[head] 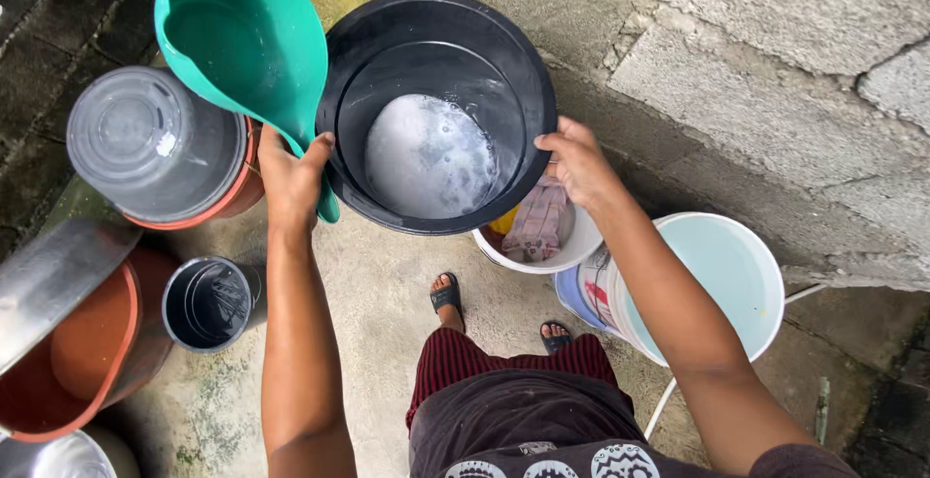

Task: The person cleans a toilet bowl with a brush and pours water over it using a ladle, then moves to an outdoor area to wash clothes by hand in buckets of water.

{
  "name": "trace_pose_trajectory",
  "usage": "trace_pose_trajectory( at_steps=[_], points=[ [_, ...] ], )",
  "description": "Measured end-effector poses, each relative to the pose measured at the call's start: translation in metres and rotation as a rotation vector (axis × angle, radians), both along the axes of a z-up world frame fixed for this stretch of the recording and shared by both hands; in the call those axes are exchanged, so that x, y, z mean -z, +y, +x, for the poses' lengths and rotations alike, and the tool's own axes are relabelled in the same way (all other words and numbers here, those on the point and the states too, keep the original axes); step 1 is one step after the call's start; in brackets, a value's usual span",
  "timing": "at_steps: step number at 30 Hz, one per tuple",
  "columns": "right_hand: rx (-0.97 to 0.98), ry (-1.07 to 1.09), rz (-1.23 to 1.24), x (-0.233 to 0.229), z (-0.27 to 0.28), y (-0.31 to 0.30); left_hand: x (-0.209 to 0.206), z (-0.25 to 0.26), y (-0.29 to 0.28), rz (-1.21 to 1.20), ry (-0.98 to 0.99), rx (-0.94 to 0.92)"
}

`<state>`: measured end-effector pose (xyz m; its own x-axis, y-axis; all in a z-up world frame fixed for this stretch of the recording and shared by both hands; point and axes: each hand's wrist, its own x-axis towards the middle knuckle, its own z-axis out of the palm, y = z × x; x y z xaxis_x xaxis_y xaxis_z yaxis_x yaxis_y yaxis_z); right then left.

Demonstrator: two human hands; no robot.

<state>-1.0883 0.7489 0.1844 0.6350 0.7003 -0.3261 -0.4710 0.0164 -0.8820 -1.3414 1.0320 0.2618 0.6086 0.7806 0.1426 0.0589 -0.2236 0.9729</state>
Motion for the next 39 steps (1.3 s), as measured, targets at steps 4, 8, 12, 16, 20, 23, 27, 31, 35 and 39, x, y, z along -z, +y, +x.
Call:
trace_pose_trajectory(
  at_steps=[4,8,12,16,20,23,27,31,35,39],
  points=[
    [-0.016,-0.006,-0.110,0.093,-0.009,0.062,0.077,0.012,0.077,-0.006,0.017,0.076],
    [-0.035,-0.002,-0.237,0.198,-0.007,0.086,0.177,0.019,0.137,0.131,0.242,0.174],
    [-0.048,-0.002,-0.396,0.288,-0.010,0.075,0.280,0.036,0.156,0.273,0.441,0.312],
    [-0.170,-0.129,-0.401,0.314,0.012,0.062,0.282,0.048,0.152,0.256,0.680,0.344],
    [-0.041,-0.567,-0.848,0.264,0.055,-0.011,0.209,0.063,0.114,0.789,0.944,0.200],
    [-0.077,-1.044,-1.070,0.241,0.081,-0.070,0.186,0.080,0.044,0.848,0.549,0.206],
    [-0.091,-0.883,-1.022,0.259,0.096,-0.117,0.233,0.111,-0.104,0.495,0.448,0.792],
    [-0.118,-0.351,-0.722,0.301,0.104,-0.137,0.349,0.204,-0.161,0.201,0.936,0.834],
    [-0.099,-0.361,-0.674,0.317,0.103,-0.142,0.463,0.251,-0.173,-0.271,1.359,0.605],
    [-0.090,-0.328,-0.589,0.306,0.103,-0.130,0.538,0.217,-0.229,-0.137,1.535,0.326]
  ],
)
